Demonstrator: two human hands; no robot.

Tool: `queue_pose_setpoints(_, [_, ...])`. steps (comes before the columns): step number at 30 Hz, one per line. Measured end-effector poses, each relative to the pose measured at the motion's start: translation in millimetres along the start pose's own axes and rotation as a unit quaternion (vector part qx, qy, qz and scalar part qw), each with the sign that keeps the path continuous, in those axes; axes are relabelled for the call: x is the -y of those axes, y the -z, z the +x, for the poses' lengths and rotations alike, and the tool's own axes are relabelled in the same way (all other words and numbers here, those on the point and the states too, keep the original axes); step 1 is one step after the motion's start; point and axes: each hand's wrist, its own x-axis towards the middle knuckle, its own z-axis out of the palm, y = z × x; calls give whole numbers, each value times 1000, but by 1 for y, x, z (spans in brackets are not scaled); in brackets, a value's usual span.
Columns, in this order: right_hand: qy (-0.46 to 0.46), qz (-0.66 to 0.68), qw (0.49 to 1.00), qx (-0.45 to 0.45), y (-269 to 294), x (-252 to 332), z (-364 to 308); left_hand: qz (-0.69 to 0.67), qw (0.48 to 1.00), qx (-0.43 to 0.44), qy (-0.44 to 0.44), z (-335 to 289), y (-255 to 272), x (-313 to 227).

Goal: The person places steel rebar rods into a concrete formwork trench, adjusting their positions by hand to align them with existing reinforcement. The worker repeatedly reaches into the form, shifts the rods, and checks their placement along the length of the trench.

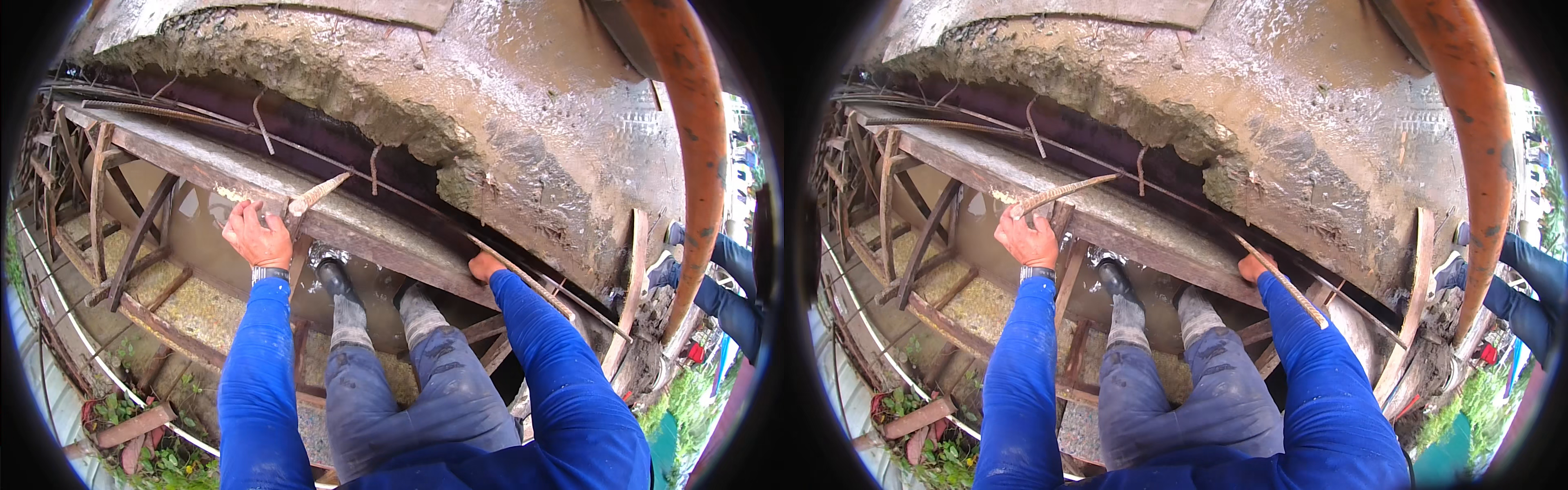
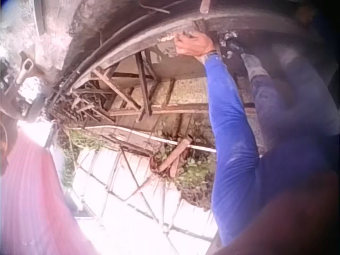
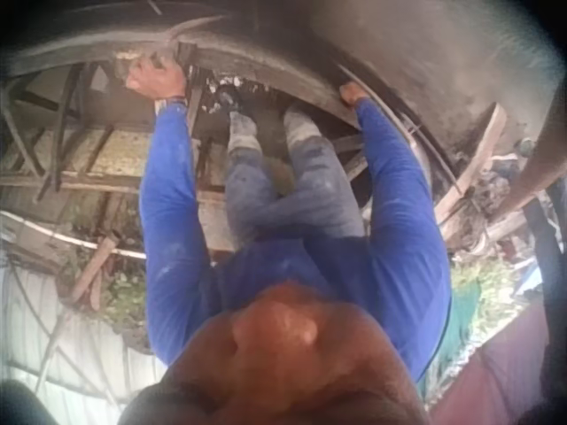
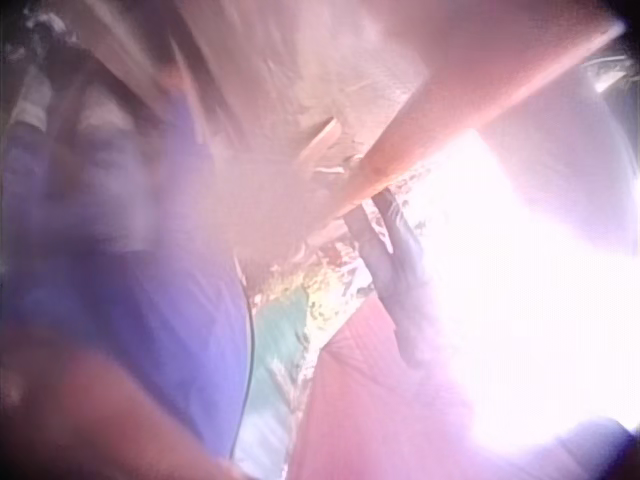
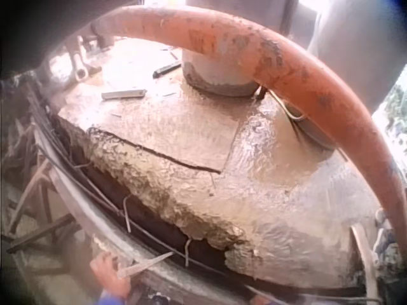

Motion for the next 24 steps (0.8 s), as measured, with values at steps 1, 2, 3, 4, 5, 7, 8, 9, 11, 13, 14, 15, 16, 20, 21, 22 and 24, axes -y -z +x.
queue_pose_setpoints(1, [-4, 12, 1000, 26, -6, -8, 4, 7, 1000, 5, -3, -2, 0, -4])
queue_pose_setpoints(2, [-8, 22, 999, 46, -3, -17, 11, -4, 1000, 0, 0, -2, -3, -8])
queue_pose_setpoints(3, [-13, 34, 997, 63, 0, -25, 18, -16, 1000, -5, 2, -3, -7, -14])
queue_pose_setpoints(4, [45, -17, 993, 112, 9, 34, -11, 29, 999, -16, 3, -3, 14, 18])
queue_pose_setpoints(5, [52, -35, 991, 117, 16, 36, -11, 26, 999, -19, 7, 0, 15, 16])
queue_pose_setpoints(7, [69, -68, 986, 133, 19, 21, -10, 27, 999, -23, 11, -1, 16, 15])
queue_pose_setpoints(8, [50, -62, 993, 85, 10, -8, 0, 15, 1000, -9, 16, -1, 10, 5])
queue_pose_setpoints(9, [19, -57, 998, 27, -2, -55, 14, -12, 1000, 1, 20, 0, -2, -14])
queue_pose_setpoints(11, [7, -14, 1000, -3, -12, -40, 21, -9, 999, 19, 25, 0, 1, -15])
queue_pose_setpoints(13, [9, 55, 998, 34, -10, 12, 7, 16, 999, 23, 32, 0, 11, -1])
queue_pose_setpoints(14, [2, 125, 992, 20, -11, 20, 6, 18, 999, 20, 30, 0, 10, -1])
queue_pose_setpoints(15, [-5, 140, 990, 30, -10, 24, 5, 20, 999, 18, 27, -1, 9, -2])
queue_pose_setpoints(16, [-8, 155, 987, 46, -5, 39, 1, 25, 999, 15, 26, -1, 10, 1])
queue_pose_setpoints(20, [-18, 207, 977, 54, -12, 26, 12, 13, 999, 14, 30, 1, 9, -6])
queue_pose_setpoints(21, [-19, 213, 975, 53, -16, 15, 18, 7, 999, 15, 33, 1, 8, -11])
queue_pose_setpoints(22, [-15, 220, 974, 56, -18, 14, 21, 7, 999, 17, 35, 2, 8, -10])
queue_pose_setpoints(24, [-5, 213, 975, 55, -22, 9, 24, 4, 999, 22, 39, 2, 8, -10])
